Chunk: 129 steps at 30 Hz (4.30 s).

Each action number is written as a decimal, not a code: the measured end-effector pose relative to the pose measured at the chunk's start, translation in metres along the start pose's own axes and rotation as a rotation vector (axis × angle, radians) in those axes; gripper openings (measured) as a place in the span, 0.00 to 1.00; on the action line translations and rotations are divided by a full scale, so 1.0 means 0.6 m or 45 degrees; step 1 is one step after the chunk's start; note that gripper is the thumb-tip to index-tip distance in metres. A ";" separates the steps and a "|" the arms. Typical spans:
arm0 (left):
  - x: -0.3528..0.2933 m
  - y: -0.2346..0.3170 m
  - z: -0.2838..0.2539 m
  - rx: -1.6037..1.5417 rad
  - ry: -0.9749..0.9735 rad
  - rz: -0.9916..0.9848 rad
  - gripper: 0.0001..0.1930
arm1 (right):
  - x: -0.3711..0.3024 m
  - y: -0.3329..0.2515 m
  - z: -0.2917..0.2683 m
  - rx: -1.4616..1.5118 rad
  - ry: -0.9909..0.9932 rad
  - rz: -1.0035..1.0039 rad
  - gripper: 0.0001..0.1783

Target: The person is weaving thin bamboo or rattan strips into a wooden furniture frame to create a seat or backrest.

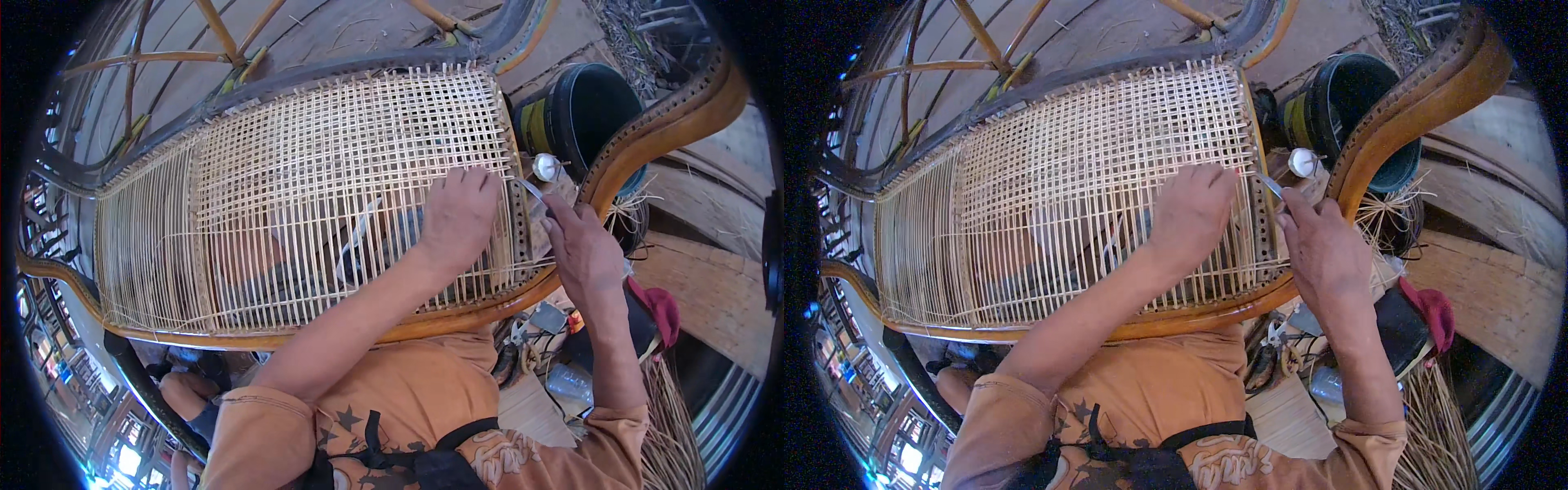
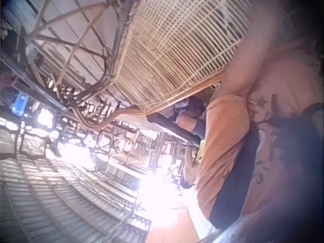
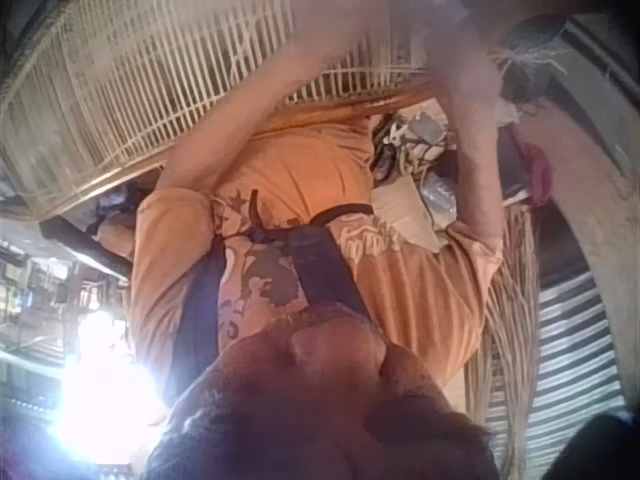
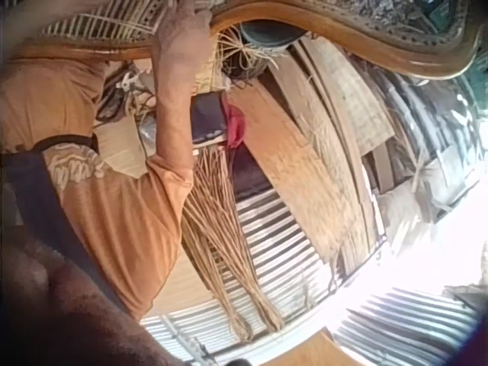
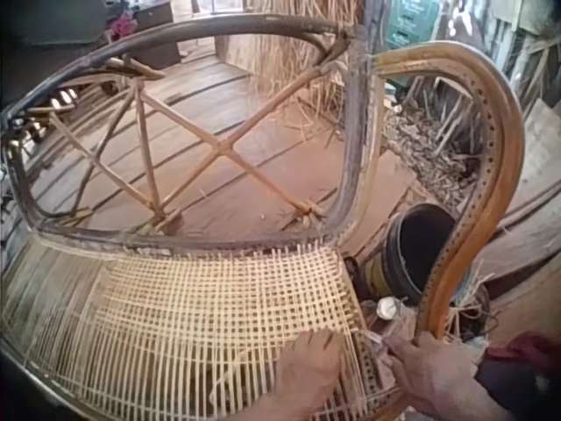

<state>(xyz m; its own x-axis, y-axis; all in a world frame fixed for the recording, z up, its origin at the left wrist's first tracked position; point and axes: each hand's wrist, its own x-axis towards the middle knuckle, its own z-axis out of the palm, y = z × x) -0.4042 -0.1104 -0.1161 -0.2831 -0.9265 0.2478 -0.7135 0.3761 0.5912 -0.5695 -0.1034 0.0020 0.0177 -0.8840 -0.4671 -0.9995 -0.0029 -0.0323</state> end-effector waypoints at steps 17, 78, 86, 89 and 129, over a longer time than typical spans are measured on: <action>-0.020 0.012 0.012 0.048 -0.270 -0.059 0.30 | 0.014 0.009 -0.001 -0.043 0.010 -0.090 0.15; -0.137 0.092 -0.070 -0.331 -0.369 0.028 0.09 | -0.201 0.073 0.376 0.914 0.275 0.596 0.20; -0.149 0.089 -0.055 -0.268 -0.324 0.075 0.09 | -0.165 0.098 0.351 1.264 0.723 0.540 0.16; -0.151 0.088 -0.052 -0.284 -0.290 0.079 0.09 | -0.143 0.096 0.271 1.513 0.927 0.670 0.17; -0.003 0.056 -0.031 -0.624 0.021 -0.253 0.07 | -0.036 0.012 0.189 1.467 1.104 0.371 0.25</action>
<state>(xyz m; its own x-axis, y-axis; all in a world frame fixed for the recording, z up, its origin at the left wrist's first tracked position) -0.4160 -0.0959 -0.0825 -0.1600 -0.9816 0.1039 -0.3680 0.1570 0.9165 -0.5739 -0.0315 -0.0882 -0.6129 -0.7870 0.0704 -0.3842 0.2190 -0.8969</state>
